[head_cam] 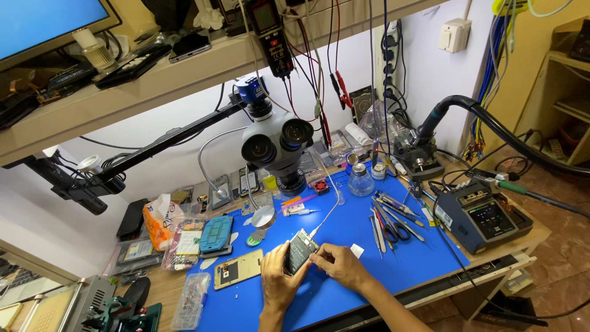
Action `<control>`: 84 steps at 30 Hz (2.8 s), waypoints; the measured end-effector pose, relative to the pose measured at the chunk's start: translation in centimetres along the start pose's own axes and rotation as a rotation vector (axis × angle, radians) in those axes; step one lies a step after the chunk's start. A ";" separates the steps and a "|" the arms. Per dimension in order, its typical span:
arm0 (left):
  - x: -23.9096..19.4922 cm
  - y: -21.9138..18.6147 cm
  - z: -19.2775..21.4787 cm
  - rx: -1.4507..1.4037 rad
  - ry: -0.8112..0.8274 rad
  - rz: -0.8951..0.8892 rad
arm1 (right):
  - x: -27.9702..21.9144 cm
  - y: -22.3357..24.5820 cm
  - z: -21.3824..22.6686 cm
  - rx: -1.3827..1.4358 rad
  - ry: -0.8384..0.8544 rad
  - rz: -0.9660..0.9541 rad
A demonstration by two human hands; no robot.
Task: The person handles a disassembled smartphone, connecting a cable to its motherboard and using a pink plastic tool to pry at the edges of the casing. They then pick up a second smartphone, inspect its screen and back, and place it on the workbench.
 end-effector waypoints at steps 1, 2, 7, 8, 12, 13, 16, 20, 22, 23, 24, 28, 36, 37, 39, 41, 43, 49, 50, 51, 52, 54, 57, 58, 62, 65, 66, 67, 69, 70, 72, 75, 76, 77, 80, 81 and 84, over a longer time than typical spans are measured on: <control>0.0 0.1 -0.2 -0.001 -0.002 -0.004 | 0.0 -0.1 0.0 -0.001 -0.003 0.003; -0.1 0.3 -0.3 0.001 0.003 -0.002 | 0.0 -0.2 0.0 0.004 -0.003 0.004; -0.2 0.5 -0.4 -0.007 0.007 0.002 | 0.0 -0.6 -0.1 0.012 0.005 0.015; -0.3 0.6 -0.5 -0.004 0.006 -0.002 | 0.0 -0.7 -0.1 0.008 0.004 0.024; -0.1 0.3 -0.1 -0.047 0.007 0.001 | -0.5 0.8 0.3 -0.023 0.027 -0.009; 0.5 0.0 0.1 -0.047 0.005 0.004 | -0.4 0.7 0.5 -0.025 0.030 -0.010; 1.8 -1.8 1.6 -0.156 0.049 0.073 | -0.2 -0.1 0.8 0.049 0.034 0.015; 2.3 -2.0 1.5 -0.771 0.432 0.767 | 0.9 -2.2 0.9 0.120 -0.176 0.049; 2.3 -2.2 2.4 -1.081 0.424 0.877 | 0.8 -2.2 0.5 0.151 -0.197 0.073; 3.0 -3.6 3.9 -1.223 0.502 0.880 | 0.4 -1.8 0.3 0.161 -0.214 0.081; 3.9 -5.1 5.2 -1.366 0.587 0.873 | 0.1 -1.4 0.4 0.173 -0.239 0.088; 4.4 -3.4 5.1 -1.576 0.699 0.905 | 0.0 -1.0 0.3 0.140 -0.196 0.065; 4.3 -0.8 4.9 -1.632 0.961 0.859 | -0.2 -0.9 0.0 0.093 -0.141 0.148; 4.4 -0.6 4.9 -1.636 0.949 0.862 | -0.2 -0.7 -0.1 0.090 -0.131 0.147; 4.7 -0.5 4.9 -1.631 1.002 0.847 | -0.3 -0.3 -0.2 0.213 -0.082 0.202; 4.8 0.2 5.0 -1.624 1.023 0.849 | -0.4 -0.2 -0.5 0.255 -0.107 0.211; 4.9 0.7 5.0 -1.617 1.046 0.853 | -0.7 -0.8 -0.9 0.296 -0.133 0.216; 4.8 1.6 4.8 -1.627 1.070 0.871 | -2.7 0.3 -1.3 -0.358 -0.508 0.793; 4.8 1.7 4.8 -1.634 1.082 0.870 | -2.9 1.4 -1.8 -0.473 -0.493 0.914; 4.9 1.8 4.7 -1.641 1.093 0.869 | -3.2 2.5 -2.3 -0.588 -0.475 1.035; 5.2 1.8 4.9 -1.641 1.093 0.869 | -3.0 2.4 -2.5 -0.588 -0.475 1.035; 5.7 1.6 5.4 -1.583 1.165 0.847 | -2.6 2.2 -3.2 -0.649 -0.443 1.040; 5.7 1.8 5.6 -1.581 1.148 0.847 | -2.2 2.1 -3.0 -0.611 -0.429 0.954; 5.7 1.4 6.1 -1.581 1.146 0.848 | -2.1 1.3 -2.9 -0.610 -0.427 0.955; 6.3 0.3 7.7 -1.574 1.111 0.837 | -1.7 -1.5 -2.2 -0.448 -0.473 0.913; 7.0 -0.5 8.4 -1.534 1.165 0.752 | -2.0 -1.5 -1.9 -0.322 -0.427 0.823; 7.4 -0.8 8.7 -1.500 1.211 0.676 | -2.0 -1.2 -1.8 -0.257 -0.378 0.749; 7.2 -0.8 8.6 -1.500 1.212 0.676 | -2.0 -1.6 -1.8 -0.257 -0.380 0.748; 7.0 -0.8 8.6 -1.563 1.137 0.676 | -1.6 -2.7 -1.8 -0.251 -0.296 0.569; 6.9 -0.3 8.2 -1.563 1.135 0.676 | -1.6 -2.0 -2.0 -0.250 -0.295 0.571; 6.6 0.5 7.3 -1.553 1.133 0.662 | -1.6 -0.9 -2.5 -0.357 -0.226 0.469; 7.5 -0.1 8.1 -1.554 1.157 0.631 | -1.5 0.1 -3.0 -0.449 -0.166 0.476; 7.9 -0.4 8.5 -1.554 1.155 0.632 | -1.5 -0.1 -3.0 -0.448 -0.165 0.477; 8.2 -0.8 8.8 -1.506 1.168 0.620 | -1.5 -0.4 -3.1 -0.470 -0.150 0.487; 8.6 -1.0 9.6 -1.438 1.158 0.620 | -1.5 -0.6 -3.1 -0.494 -0.134 0.497; 8.6 -0.9 9.8 -1.422 1.137 0.632 | -1.5 -0.6 -3.0 -0.500 -0.132 0.494; 9.9 -2.2 11.9 -1.345 1.107 0.628 | -1.6 -0.6 -3.1 -0.507 -0.142 0.492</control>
Point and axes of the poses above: each hand's wrist, its own x-axis towards the middle knuckle, its own z-axis out of the back of the hand, y = z × x, the point moved 2 cm from there along x, towards the middle knuckle
